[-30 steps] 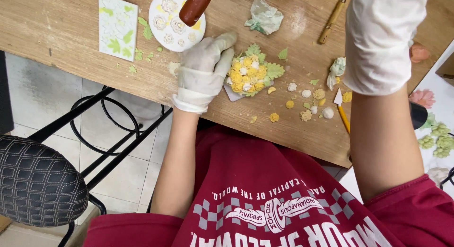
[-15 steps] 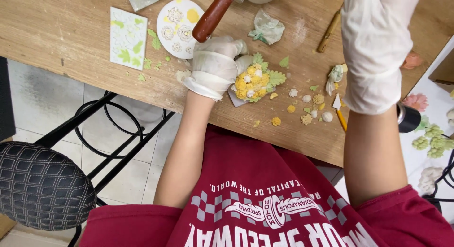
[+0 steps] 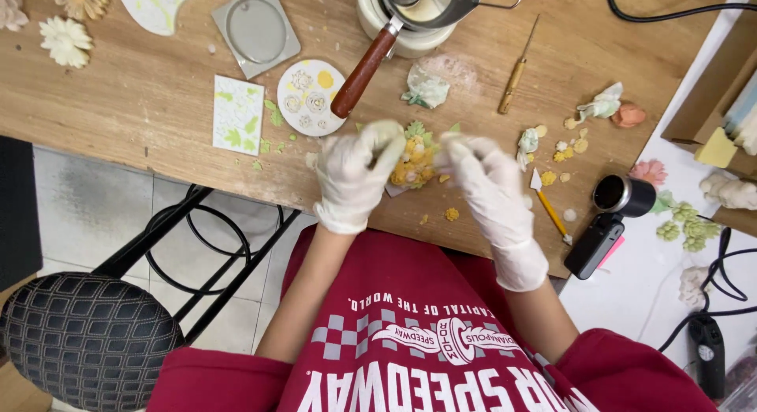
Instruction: Decorate a candle base with wax flowers using melted wax.
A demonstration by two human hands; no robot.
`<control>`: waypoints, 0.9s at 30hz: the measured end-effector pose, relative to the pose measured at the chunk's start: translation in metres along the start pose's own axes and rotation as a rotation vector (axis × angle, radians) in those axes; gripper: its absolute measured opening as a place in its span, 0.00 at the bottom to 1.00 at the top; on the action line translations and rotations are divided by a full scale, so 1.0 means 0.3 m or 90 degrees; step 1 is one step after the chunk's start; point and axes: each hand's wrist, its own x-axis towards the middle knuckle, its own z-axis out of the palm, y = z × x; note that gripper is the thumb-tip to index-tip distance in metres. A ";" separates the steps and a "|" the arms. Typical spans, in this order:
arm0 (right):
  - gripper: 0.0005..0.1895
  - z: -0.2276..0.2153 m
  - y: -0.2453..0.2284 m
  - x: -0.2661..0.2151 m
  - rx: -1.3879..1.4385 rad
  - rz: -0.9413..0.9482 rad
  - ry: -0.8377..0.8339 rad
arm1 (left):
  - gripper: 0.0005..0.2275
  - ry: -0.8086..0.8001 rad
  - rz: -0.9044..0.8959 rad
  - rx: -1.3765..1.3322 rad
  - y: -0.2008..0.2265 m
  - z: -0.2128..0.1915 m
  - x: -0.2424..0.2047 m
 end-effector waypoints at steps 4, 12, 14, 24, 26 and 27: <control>0.15 0.062 0.110 0.009 0.192 0.187 -0.093 | 0.08 0.074 0.278 0.287 0.136 -0.076 -0.063; 0.11 0.077 -0.013 -0.001 0.344 0.201 -0.073 | 0.10 0.062 0.375 0.258 0.190 -0.141 -0.075; 0.13 0.060 -0.091 0.010 0.265 0.153 -0.041 | 0.11 -0.020 0.278 0.123 0.186 -0.153 -0.099; 0.11 -0.074 -0.044 0.138 0.230 0.118 -0.074 | 0.24 -0.098 -0.302 -0.105 -0.104 -0.068 -0.202; 0.10 -0.084 0.016 0.155 0.183 0.164 -0.072 | 0.30 -0.125 -0.371 -0.061 -0.118 -0.034 -0.195; 0.10 -0.088 0.047 0.152 0.182 0.166 -0.073 | 0.30 -0.125 -0.373 -0.061 -0.102 -0.035 -0.193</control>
